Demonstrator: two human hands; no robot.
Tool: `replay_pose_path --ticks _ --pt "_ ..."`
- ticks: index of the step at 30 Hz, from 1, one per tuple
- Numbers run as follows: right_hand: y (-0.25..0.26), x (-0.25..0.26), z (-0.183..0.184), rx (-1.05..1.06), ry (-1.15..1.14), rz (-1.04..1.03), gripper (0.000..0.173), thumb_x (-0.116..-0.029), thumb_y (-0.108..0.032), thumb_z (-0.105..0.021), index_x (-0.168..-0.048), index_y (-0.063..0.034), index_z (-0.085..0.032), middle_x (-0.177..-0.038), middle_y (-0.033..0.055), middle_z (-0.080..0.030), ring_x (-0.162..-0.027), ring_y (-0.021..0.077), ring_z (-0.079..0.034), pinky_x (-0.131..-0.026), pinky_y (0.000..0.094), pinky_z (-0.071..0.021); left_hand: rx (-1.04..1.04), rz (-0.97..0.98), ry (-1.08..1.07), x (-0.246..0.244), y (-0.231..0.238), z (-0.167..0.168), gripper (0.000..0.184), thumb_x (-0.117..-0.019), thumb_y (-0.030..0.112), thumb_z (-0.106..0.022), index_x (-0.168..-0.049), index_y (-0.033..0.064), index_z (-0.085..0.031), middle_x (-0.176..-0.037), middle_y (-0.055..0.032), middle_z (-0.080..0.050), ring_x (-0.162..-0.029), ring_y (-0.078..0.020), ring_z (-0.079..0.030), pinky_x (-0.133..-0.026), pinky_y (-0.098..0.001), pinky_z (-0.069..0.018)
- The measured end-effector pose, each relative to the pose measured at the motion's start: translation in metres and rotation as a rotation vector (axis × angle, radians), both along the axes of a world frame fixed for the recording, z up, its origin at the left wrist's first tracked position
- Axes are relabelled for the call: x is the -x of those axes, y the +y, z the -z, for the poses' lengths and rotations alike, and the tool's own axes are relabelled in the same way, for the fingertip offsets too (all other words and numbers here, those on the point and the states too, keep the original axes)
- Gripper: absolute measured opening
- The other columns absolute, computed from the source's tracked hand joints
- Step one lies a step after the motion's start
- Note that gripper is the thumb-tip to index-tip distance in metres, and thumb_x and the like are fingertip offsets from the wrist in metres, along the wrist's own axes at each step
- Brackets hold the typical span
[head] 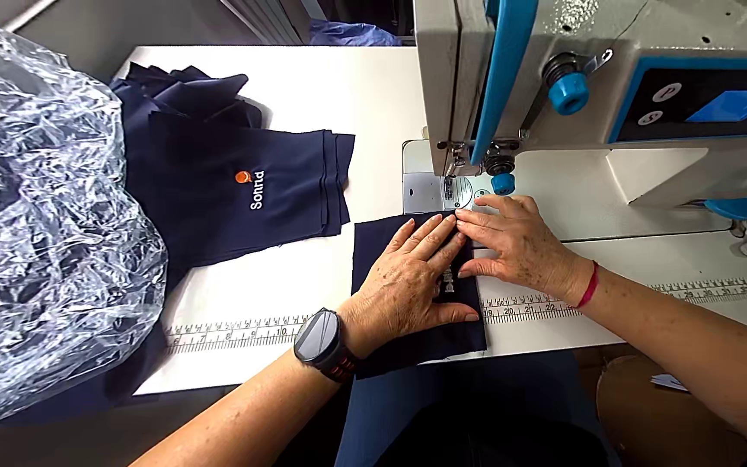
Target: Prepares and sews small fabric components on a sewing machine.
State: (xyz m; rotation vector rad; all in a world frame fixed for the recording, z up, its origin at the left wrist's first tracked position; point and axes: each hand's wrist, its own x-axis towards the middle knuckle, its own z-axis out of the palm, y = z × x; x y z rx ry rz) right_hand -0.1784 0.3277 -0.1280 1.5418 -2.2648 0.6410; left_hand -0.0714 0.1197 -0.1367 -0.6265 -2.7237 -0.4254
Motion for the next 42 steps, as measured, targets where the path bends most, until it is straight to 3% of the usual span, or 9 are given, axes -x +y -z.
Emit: replay_pose_path --ticks 13,18,26,35,42 --pt "-0.016 0.024 -0.003 -0.052 -0.041 0.068 0.060 -0.0886 -0.061 -0.060 -0.117 -0.0105 -0.078 -0.128 0.0064 -0.073 -0.124 0.0316 -0.064 -0.092 0.0577 -0.0442 0.010 0.061 -0.037 0.032 -0.023 -0.003 0.102 -0.0839 0.085 -0.040 -0.144 0.0053 -0.058 -0.154 -0.0151 -0.051 -0.145 -0.0326 -0.046 -0.115 -0.0608 -0.0344" --pt "-0.016 0.024 -0.004 -0.064 -0.056 0.084 0.060 -0.0892 -0.060 -0.060 -0.118 -0.0113 -0.078 -0.130 0.0060 -0.072 -0.123 0.0309 -0.064 -0.094 0.0581 -0.0439 0.008 0.062 -0.019 0.033 -0.025 -0.003 0.099 -0.0844 0.086 -0.040 -0.142 0.0075 -0.061 -0.149 -0.0257 -0.051 -0.142 -0.0382 -0.047 -0.116 -0.0600 -0.0337" --pt "-0.015 0.021 -0.006 -0.086 -0.053 0.127 0.065 -0.0862 -0.068 -0.059 -0.120 -0.0152 -0.077 -0.131 0.0030 -0.072 -0.122 0.0276 -0.064 -0.091 0.0562 -0.0433 0.019 0.039 -0.037 0.034 -0.024 -0.003 0.097 -0.0834 0.086 -0.040 -0.143 0.0121 -0.061 -0.154 -0.0225 -0.048 -0.146 -0.0369 -0.043 -0.117 -0.0600 -0.0336" --pt "-0.017 0.026 -0.010 -0.123 -0.086 0.135 0.064 -0.0839 -0.066 -0.062 -0.118 -0.0143 -0.078 -0.129 0.0043 -0.072 -0.119 0.0290 -0.065 -0.089 0.0572 -0.0416 0.011 0.040 -0.022 0.038 -0.024 -0.002 0.098 -0.0837 0.086 -0.041 -0.143 0.0109 -0.061 -0.153 -0.0228 -0.049 -0.146 -0.0373 -0.043 -0.116 -0.0605 -0.0337" --pt "-0.021 0.035 -0.013 -0.140 -0.100 0.138 0.064 -0.0825 -0.065 -0.065 -0.118 -0.0136 -0.078 -0.121 0.0053 -0.075 -0.105 0.0277 -0.069 -0.087 0.0555 -0.0419 -0.002 0.041 -0.037 0.048 -0.028 -0.005 0.099 -0.0816 0.086 -0.043 -0.142 0.0099 -0.062 -0.149 -0.0244 -0.052 -0.143 -0.0398 -0.045 -0.115 -0.0617 -0.0341"
